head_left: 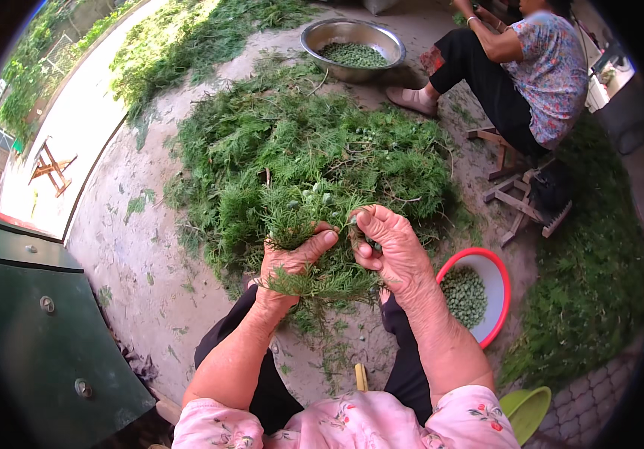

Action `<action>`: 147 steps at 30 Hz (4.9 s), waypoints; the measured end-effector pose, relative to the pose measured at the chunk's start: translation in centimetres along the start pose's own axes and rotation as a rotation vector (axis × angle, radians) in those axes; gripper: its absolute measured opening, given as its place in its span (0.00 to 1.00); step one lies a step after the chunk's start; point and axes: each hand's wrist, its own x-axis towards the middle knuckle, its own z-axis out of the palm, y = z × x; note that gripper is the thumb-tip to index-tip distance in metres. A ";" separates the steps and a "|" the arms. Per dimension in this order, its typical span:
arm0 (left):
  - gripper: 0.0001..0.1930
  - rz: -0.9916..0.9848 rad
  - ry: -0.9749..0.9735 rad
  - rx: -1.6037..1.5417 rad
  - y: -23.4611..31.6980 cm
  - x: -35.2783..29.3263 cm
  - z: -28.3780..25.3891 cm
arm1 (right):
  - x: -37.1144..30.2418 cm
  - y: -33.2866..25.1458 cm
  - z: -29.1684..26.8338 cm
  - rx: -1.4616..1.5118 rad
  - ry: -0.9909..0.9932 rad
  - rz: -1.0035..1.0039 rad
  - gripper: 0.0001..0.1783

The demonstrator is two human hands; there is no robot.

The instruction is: The person picks up a branch of cypress by hand, plucks the small green cones from the foliage, and drops them into a red bowl before discarding the bare branch.

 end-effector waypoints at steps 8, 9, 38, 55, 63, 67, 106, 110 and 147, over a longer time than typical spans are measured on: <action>0.12 0.041 -0.009 0.077 0.4 -0.4 0.2 | 0.3 -1.2 -0.1 -0.603 0.290 -0.607 0.08; 0.12 0.040 -0.010 0.077 0.5 -0.5 0.0 | 0.1 -1.9 -0.3 -0.248 0.202 -0.410 0.08; 0.14 -0.189 -0.150 -0.120 0.9 -0.7 -0.1 | 0.0 1.0 1.0 -0.266 0.119 -0.205 0.12; 0.13 -0.192 -0.101 -0.155 0.1 -2.7 1.2 | -0.5 1.8 -3.2 0.232 0.319 -0.377 0.07; 0.12 -0.235 0.056 -0.260 -0.5 -4.2 -0.1 | -6.0 -5.0 -10.2 0.097 0.429 -0.288 0.09; 0.11 -0.185 0.073 -0.184 -2.2 -5.5 0.6 | -11.8 -5.6 -17.4 0.058 0.707 -0.346 0.08; 0.07 -0.255 0.115 -0.342 -3.0 -18.0 0.3 | -19.5 2.3 -1.2 -1.053 -0.104 -0.499 0.10; 0.07 -0.192 0.082 -0.386 -3.3 -18.9 -0.9 | -18.1 3.8 -0.4 -1.214 -0.290 -0.456 0.13; 0.14 -0.120 -0.125 -0.044 -3.2 -21.5 1.2 | -18.9 6.7 -0.5 0.104 -0.038 -0.304 0.09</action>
